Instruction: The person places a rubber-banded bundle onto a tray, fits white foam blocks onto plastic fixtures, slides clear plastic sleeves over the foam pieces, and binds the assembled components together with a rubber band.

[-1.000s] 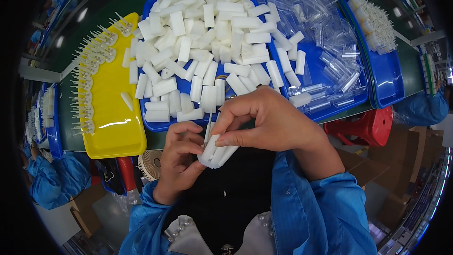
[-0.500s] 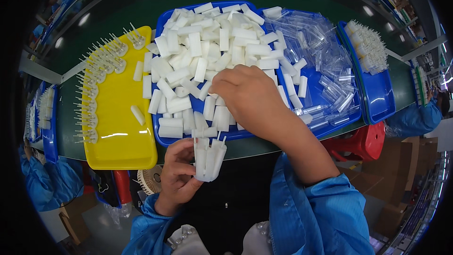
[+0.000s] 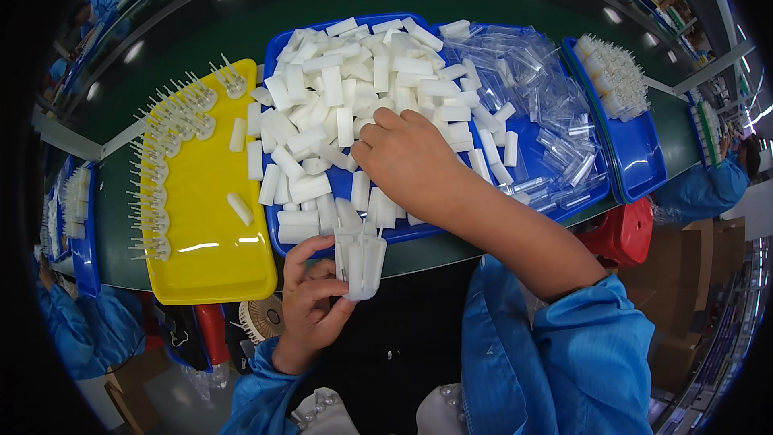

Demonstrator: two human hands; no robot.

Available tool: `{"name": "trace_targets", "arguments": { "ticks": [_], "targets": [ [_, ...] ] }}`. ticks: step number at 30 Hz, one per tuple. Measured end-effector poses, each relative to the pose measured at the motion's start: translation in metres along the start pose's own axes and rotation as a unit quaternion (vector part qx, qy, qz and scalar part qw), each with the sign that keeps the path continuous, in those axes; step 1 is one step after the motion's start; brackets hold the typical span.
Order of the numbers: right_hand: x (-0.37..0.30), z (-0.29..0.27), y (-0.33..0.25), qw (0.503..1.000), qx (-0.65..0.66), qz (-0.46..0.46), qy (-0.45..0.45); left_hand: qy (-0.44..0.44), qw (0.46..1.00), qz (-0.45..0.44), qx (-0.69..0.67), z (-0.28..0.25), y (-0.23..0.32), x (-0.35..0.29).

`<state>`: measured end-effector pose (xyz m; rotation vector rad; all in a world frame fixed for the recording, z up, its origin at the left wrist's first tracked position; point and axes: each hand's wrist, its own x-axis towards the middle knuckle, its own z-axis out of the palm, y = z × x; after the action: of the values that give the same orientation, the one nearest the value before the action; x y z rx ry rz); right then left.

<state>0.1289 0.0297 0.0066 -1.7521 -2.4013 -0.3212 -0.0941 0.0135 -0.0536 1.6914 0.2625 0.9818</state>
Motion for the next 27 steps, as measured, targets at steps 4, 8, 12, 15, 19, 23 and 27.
{"name": "trace_targets", "arguments": {
  "ticks": [4, 8, 12, 15, 19, 23, 27],
  "targets": [
    [0.005, -0.002, 0.008, 0.999, -0.021, -0.031, -0.017, 0.003, 1.000, 0.002, 0.008, 0.001, -0.002, -0.001],
    [0.008, 0.002, 0.011, 0.998, -0.032, -0.053, -0.032, 0.011, 1.000, -0.005, 0.014, 0.002, 0.000, -0.002],
    [0.008, -0.003, 0.013, 0.998, -0.002, -0.059, -0.023, 0.004, 1.000, -0.003, 0.017, 0.003, 0.002, -0.001],
    [0.004, -0.020, 0.009, 0.999, -0.001, -0.028, -0.032, 0.004, 1.000, 0.004, 0.019, 0.004, 0.002, -0.001],
    [-0.007, -0.028, 0.014, 0.998, 0.051, -0.031, -0.020, -0.014, 1.000, 0.004, 0.025, 0.005, 0.004, 0.001],
    [-0.023, -0.032, 0.013, 0.994, 0.109, -0.016, 0.007, -0.027, 0.999, 0.003, 0.019, 0.010, 0.009, 0.004],
    [-0.036, -0.037, 0.010, 0.991, 0.132, 0.000, -0.004, -0.043, 0.999, -0.008, 0.029, 0.011, 0.010, 0.006]
  ]
}}
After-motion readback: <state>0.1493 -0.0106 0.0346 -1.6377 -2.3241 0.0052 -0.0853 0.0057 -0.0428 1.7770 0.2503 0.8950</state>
